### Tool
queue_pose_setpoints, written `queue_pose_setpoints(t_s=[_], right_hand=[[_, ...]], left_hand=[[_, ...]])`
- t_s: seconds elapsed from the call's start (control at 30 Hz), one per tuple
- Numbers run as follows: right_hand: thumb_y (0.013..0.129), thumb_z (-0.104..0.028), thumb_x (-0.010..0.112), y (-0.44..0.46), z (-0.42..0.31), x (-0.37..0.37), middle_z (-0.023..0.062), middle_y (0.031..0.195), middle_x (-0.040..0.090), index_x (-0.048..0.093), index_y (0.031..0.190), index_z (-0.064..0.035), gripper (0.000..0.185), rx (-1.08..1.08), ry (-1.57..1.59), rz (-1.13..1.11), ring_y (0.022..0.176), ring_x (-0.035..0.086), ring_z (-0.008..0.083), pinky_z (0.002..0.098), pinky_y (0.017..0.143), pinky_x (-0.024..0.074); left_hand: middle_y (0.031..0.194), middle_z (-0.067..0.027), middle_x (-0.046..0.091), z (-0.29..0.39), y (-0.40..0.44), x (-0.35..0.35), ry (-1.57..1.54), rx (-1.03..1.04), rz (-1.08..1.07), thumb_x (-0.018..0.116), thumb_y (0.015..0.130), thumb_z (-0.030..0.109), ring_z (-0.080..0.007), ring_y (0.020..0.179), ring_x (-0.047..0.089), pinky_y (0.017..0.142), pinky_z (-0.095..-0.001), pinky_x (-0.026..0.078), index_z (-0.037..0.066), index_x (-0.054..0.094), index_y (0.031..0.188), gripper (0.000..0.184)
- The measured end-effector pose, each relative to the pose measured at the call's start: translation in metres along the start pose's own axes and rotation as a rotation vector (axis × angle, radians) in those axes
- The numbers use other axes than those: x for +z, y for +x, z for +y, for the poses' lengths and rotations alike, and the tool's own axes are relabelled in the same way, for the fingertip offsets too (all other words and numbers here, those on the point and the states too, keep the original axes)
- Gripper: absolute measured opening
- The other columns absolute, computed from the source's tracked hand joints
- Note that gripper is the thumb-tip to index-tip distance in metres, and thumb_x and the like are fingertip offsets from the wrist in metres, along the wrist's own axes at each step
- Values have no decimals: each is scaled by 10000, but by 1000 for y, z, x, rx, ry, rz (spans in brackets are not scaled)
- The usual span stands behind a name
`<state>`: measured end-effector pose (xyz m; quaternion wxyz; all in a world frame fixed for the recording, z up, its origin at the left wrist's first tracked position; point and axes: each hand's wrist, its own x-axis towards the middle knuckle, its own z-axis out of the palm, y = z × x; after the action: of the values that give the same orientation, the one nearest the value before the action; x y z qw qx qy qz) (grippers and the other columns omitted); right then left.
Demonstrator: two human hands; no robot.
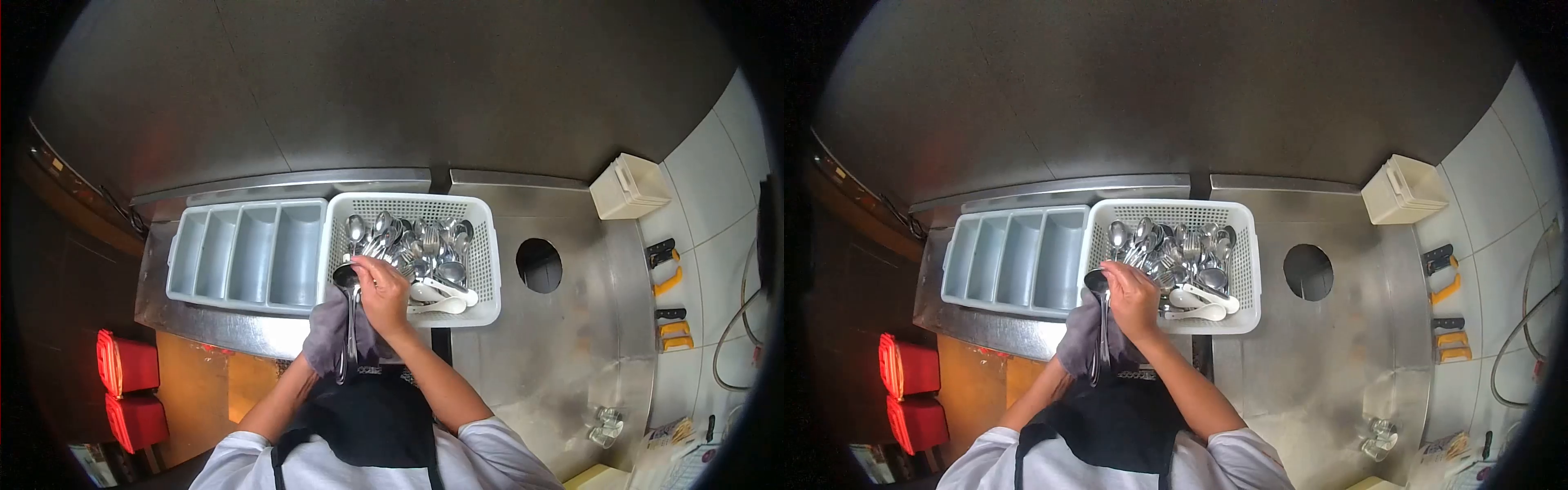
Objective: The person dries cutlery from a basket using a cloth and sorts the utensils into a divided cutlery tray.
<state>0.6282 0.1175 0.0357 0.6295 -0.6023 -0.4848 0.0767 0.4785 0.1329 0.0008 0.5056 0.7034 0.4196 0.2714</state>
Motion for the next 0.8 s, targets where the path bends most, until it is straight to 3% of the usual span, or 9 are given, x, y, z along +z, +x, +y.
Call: queue_pose_setpoints(t_s=[0.07, 0.1, 0.2, 0.27, 0.3, 0.43, 0.53, 0.7, 0.8], right_hand=[[939, -8, 667, -10, -3, 3, 96, 949, 752, 721, 1045, -10, 119, 204, 186, -30, 866, 720, 180, 289, 776, 548], [946, -7, 662, -15, 1, 8, 87, 969, 751, 711, 1061, -7, 125, 286, 261, -48, 884, 711, 161, 279, 791, 542], [984, -7, 603, -27, 18, 21, 78, 1114, 721, 646, 1142, 6, 164, 399, 416, -126, 1004, 667, 130, 274, 899, 511], [996, -10, 573, -29, 23, 25, 88, 1165, 707, 625, 1159, 6, 172, 396, 486, -136, 1061, 648, 131, 282, 945, 493], [968, 33, 539, -28, 30, 23, 115, 1323, 637, 580, 1258, -4, 294, 436, 559, -260, 1225, 593, 181, 305, 1043, 437], [865, 121, 515, -32, 45, 16, 132, 1520, 476, 417, 1487, -29, 647, 517, 880, -452, 1440, 428, 262, 349, 1172, 318], [900, 113, 512, -15, 42, 13, 108, 1501, 503, 437, 1490, -35, 613, 466, 857, -656, 1394, 473, 225, 365, 1174, 350], [928, 61, 584, 0, 65, 18, 67, 1152, 736, 723, 1204, -19, 319, 526, 675, -643, 1021, 687, 137, 289, 921, 559], [909, 16, 642, 32, 43, -3, 57, 1057, 768, 755, 1149, -34, 270, 422, 385, -714, 961, 694, 114, 266, 884, 554]], left_hand=[[619, -47, 572, 48, 0, -6, -829, -722, -36, 356, 1083, 530, -209, 564, 626, 522, -363, 506, 59, 600, 818, 593], [611, -17, 561, 28, -1, -3, -778, -674, -15, 296, 1066, 604, -186, 527, 598, 504, -329, 496, 72, 605, 796, 672], [638, -46, 585, 46, -7, -8, -833, -669, 28, 454, 1081, 404, -189, 545, 598, 518, -323, 486, 48, 615, 785, 491], [654, -62, 579, 3, -13, -12, -131, 20, 39, 554, 993, 234, -188, 566, 592, 528, -317, 472, 34, 610, 783, 296], [662, -69, 576, 0, -14, -15, 226, 357, 45, 603, 949, 150, -187, 576, 590, 533, -314, 465, 27, 607, 782, 207], [703, -80, 573, -7, -20, -25, 94, 420, 27, 641, 811, 39, -178, 606, 567, 554, -302, 450, 14, 601, 796, 50], [706, -71, 562, -15, -21, -23, 289, 551, 70, 650, 836, 84, -167, 605, 548, 558, -292, 448, 17, 599, 799, 92], [712, -71, 587, 8, -14, -38, 593, 684, -7, 659, 829, 145, -207, 607, 589, 563, -346, 478, 51, 609, 809, 108], [717, -74, 617, 23, -8, -51, 652, 697, -126, 658, 818, 173, -254, 611, 636, 564, -396, 504, 79, 619, 816, 102]])
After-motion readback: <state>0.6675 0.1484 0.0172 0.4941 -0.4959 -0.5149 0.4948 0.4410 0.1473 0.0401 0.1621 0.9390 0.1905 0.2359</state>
